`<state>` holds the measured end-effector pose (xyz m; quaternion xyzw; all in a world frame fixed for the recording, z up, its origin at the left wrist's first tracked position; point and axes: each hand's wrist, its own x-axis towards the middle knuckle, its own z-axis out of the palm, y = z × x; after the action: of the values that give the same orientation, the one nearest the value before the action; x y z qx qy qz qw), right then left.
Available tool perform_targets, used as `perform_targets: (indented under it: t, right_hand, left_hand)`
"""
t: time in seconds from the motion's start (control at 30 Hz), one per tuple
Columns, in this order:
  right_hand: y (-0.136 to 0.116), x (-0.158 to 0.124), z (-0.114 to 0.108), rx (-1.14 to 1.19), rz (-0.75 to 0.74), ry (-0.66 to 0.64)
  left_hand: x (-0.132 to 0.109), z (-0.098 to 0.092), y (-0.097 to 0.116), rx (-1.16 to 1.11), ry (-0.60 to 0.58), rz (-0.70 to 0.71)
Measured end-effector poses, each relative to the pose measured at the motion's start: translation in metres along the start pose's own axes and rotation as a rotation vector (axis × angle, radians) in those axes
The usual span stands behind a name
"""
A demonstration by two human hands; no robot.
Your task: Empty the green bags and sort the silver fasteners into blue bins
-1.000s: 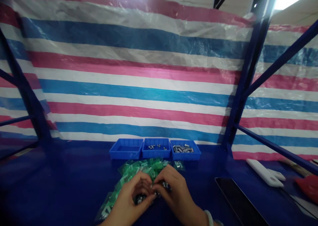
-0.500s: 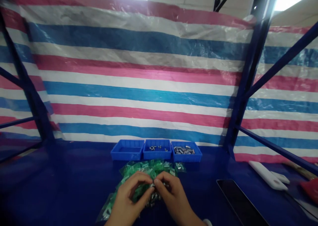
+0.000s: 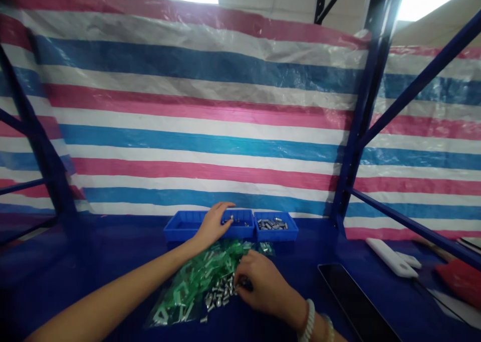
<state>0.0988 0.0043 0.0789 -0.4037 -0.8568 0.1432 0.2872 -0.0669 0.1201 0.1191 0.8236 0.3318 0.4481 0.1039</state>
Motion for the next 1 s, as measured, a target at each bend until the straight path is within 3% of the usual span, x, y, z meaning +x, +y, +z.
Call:
perform_targets:
  t: [0.1, 0.23, 0.4, 0.57, 0.77, 0.9, 1.0]
  right_hand:
    - [-0.002, -0.003, 0.000, -0.126, -0.002, -0.063]
    - [-0.002, -0.006, -0.007, -0.198, 0.035, -0.113]
    - [0.003, -0.007, -0.013, -0.310, 0.183, -0.160]
    - [0.005, -0.004, -0.008, -0.332, 0.266, -0.182]
    - [0.009, -0.006, -0.004, -0.293, 0.249, -0.210]
    - [0.008, -0.006, -0.007, -0.129, 0.191, -0.075]
    - [0.001, -0.004, -0.009, 0.046, 0.181, 0.028]
  left_hand:
    - [-0.017, -0.003, 0.000, 0.031, -0.040, 0.030]
    - [-0.058, -0.014, 0.018, 0.035, -0.062, 0.090]
    - [-0.089, -0.018, 0.040, -0.010, -0.066, 0.093]
    - [-0.098, -0.015, 0.045, -0.053, -0.057, 0.103]
    - [-0.101, -0.015, 0.043, -0.073, -0.048, 0.088]
    - [-0.102, -0.016, 0.047, -0.111, -0.050, 0.041]
    - [-0.104, -0.014, 0.053, -0.207, -0.104, -0.072]
